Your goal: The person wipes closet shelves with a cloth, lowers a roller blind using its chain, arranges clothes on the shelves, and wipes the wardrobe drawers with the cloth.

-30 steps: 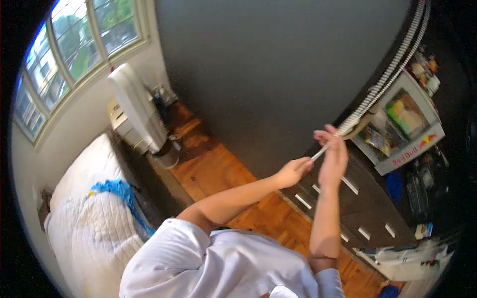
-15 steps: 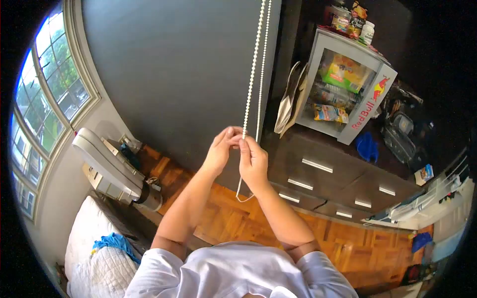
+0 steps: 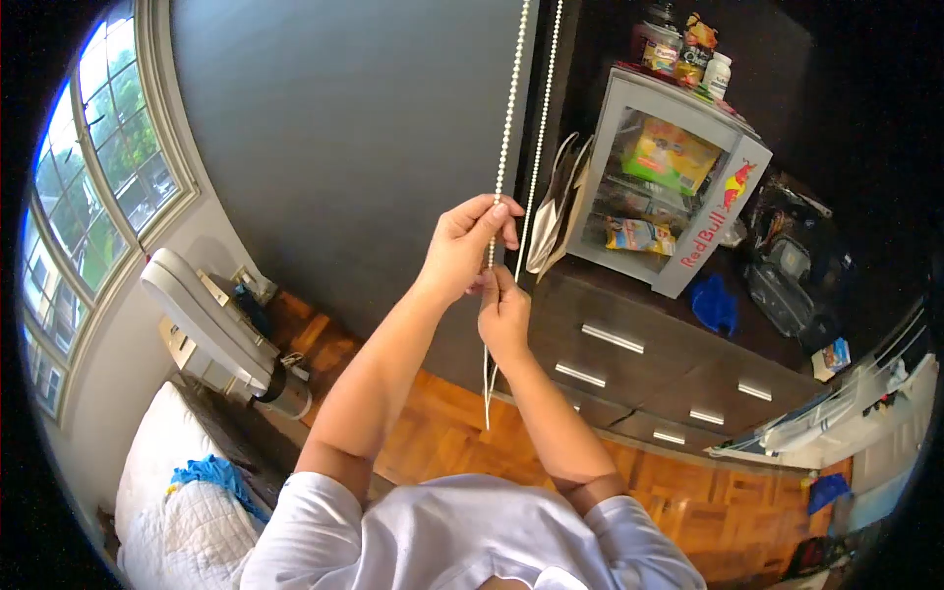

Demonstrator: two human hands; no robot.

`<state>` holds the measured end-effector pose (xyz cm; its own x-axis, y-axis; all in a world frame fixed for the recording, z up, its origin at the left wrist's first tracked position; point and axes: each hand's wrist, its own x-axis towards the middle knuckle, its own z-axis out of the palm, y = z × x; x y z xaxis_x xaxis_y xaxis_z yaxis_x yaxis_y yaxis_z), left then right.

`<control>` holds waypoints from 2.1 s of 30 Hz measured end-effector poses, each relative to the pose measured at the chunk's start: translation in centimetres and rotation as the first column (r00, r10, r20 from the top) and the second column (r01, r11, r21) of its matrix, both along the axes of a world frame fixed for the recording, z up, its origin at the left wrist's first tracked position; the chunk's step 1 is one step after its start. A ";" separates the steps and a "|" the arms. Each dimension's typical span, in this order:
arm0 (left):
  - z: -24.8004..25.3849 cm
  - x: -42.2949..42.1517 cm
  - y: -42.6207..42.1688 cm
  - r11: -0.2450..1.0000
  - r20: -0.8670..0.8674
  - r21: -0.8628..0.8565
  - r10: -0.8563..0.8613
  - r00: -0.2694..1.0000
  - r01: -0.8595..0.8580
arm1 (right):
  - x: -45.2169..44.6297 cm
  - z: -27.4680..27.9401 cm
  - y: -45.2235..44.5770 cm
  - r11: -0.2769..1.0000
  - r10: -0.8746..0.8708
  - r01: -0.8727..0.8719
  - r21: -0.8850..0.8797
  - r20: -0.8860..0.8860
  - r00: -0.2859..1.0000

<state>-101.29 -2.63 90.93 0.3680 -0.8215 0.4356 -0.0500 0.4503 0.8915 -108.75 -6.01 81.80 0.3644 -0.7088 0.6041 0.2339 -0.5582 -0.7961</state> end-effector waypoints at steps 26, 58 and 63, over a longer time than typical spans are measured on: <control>-12.1 6.3 6.3 0.923 0.182 0.379 -0.001 0.983 -0.069 | -9.6 -3.5 -6.8 0.957 -0.290 0.290 0.030 0.190 0.938; -34.0 -7.9 14.4 0.690 0.213 0.698 0.057 0.975 -0.193 | -35.3 -8.4 -29.2 0.571 -0.800 0.782 -0.250 0.045 0.598; -32.8 -12.3 7.6 0.652 0.062 0.758 -0.061 0.996 -0.007 | -37.5 -17.1 -18.3 0.664 -0.724 0.721 0.197 -0.071 0.686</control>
